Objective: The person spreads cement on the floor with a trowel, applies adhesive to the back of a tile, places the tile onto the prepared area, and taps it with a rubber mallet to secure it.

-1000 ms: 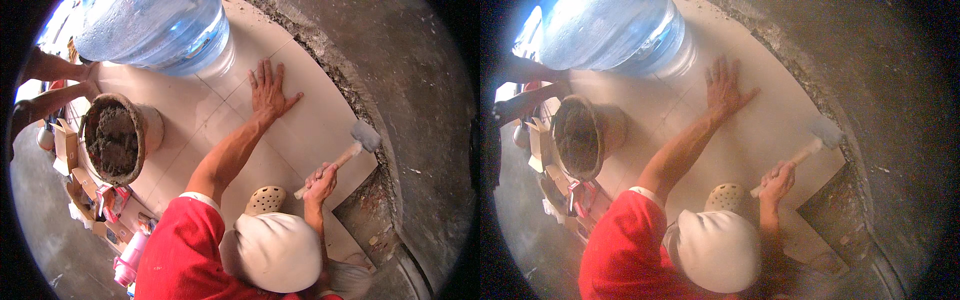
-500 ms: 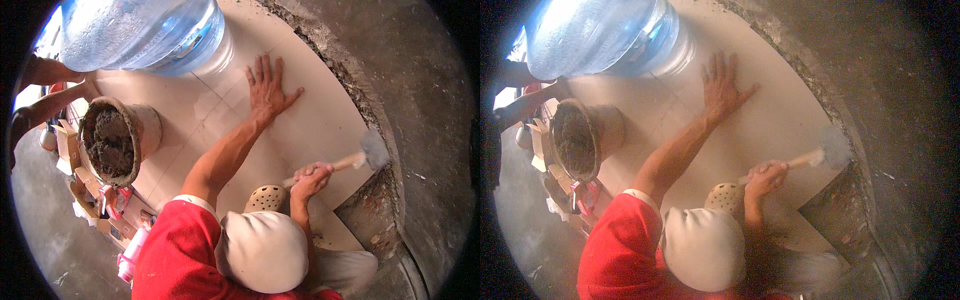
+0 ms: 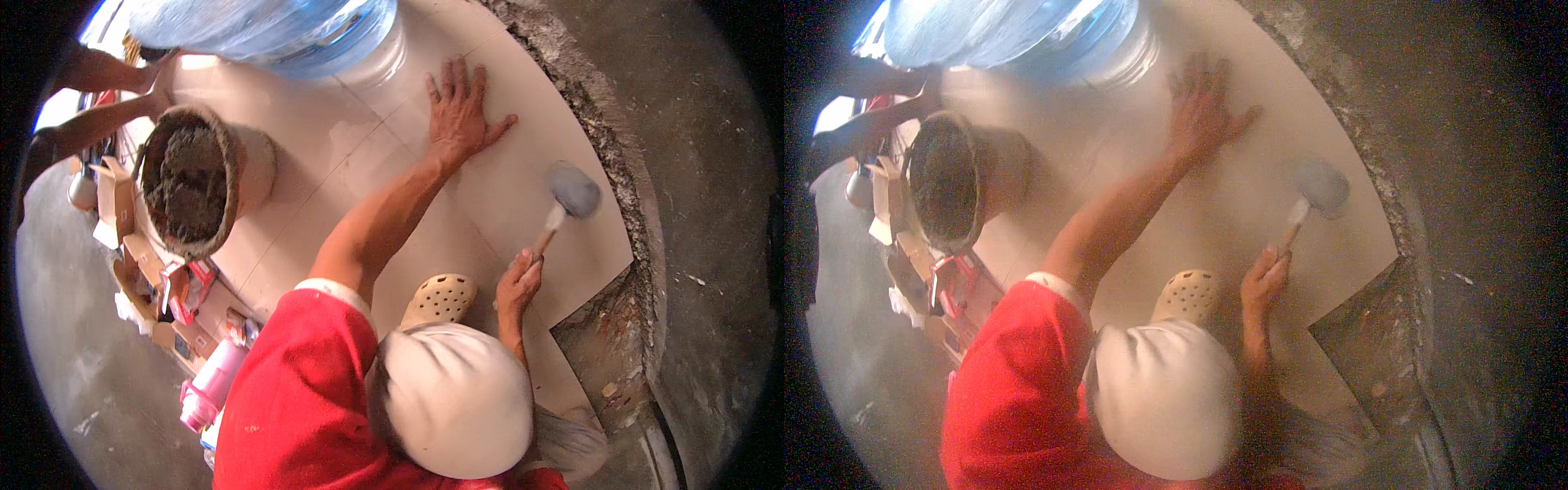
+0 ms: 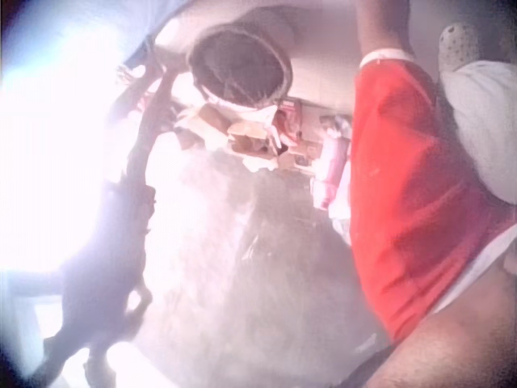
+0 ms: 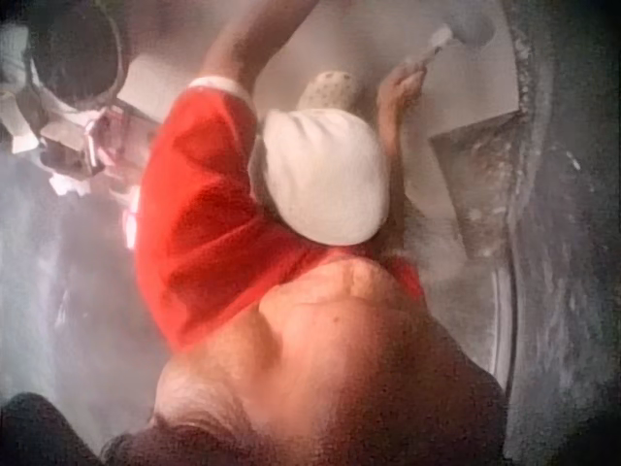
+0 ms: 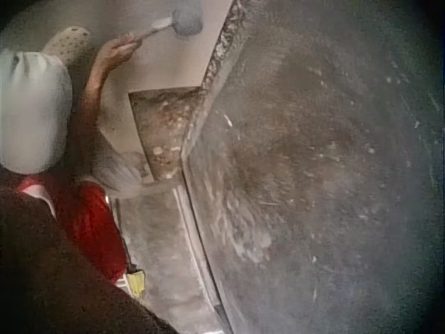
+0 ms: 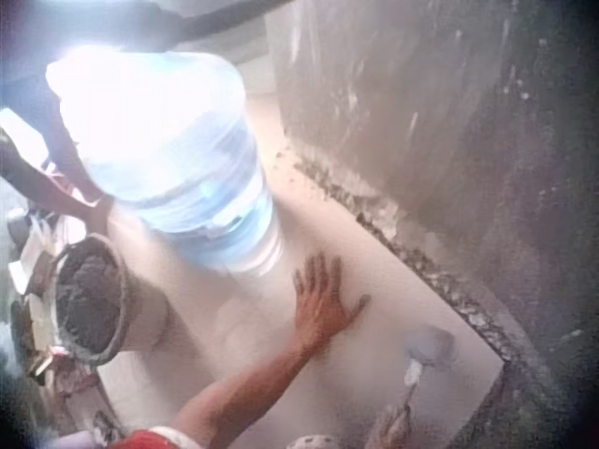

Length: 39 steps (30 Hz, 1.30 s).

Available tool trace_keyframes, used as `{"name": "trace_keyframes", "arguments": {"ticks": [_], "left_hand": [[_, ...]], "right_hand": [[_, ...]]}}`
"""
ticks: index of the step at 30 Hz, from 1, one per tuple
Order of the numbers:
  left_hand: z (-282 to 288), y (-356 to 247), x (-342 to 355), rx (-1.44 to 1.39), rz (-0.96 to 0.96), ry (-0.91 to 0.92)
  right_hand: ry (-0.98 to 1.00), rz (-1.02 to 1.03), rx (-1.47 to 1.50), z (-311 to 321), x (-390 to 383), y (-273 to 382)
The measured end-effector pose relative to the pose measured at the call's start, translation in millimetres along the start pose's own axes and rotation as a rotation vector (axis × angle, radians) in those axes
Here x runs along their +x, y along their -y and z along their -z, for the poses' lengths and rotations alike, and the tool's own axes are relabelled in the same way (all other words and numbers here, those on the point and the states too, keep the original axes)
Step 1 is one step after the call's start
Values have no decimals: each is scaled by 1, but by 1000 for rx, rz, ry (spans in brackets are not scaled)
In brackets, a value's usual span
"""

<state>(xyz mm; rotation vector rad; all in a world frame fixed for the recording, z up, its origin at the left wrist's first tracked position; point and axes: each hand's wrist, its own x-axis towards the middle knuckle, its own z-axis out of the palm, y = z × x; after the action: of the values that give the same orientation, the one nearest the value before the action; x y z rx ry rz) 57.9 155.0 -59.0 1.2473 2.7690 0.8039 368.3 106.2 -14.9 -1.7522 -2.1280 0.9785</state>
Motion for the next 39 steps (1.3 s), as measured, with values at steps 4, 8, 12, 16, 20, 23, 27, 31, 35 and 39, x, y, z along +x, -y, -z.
{"name": "trace_keyframes", "arguments": {"ticks": [4,8,12,16,20,23,27,31,35,39], "left_hand": [[9,-2,-17,71,-87,17],[27,-22,-89,-43,-178,328],[22,-39,-120,-78,-154,235],[14,-41,-117,-18,-129,237],[16,-43,-115,4,-128,278],[17,-45,-114,-4,-116,298],[11,-42,-112,91,-130,248],[2,-40,-117,134,-193,178],[2,-41,-114,232,-204,222],[7,-57,-122,181,-402,304]], "right_hand": [[90,30,-58,13,4,-10],[22,105,-25,32,12,-16],[69,93,-65,58,17,-12],[-41,223,-9,69,25,-15],[48,254,-174,69,37,-29],[120,144,-229,76,43,-43],[140,319,-173,77,42,-62],[58,320,-227,88,42,-80],[248,142,-241,106,46,-88],[219,139,-261,146,56,-106]]}}
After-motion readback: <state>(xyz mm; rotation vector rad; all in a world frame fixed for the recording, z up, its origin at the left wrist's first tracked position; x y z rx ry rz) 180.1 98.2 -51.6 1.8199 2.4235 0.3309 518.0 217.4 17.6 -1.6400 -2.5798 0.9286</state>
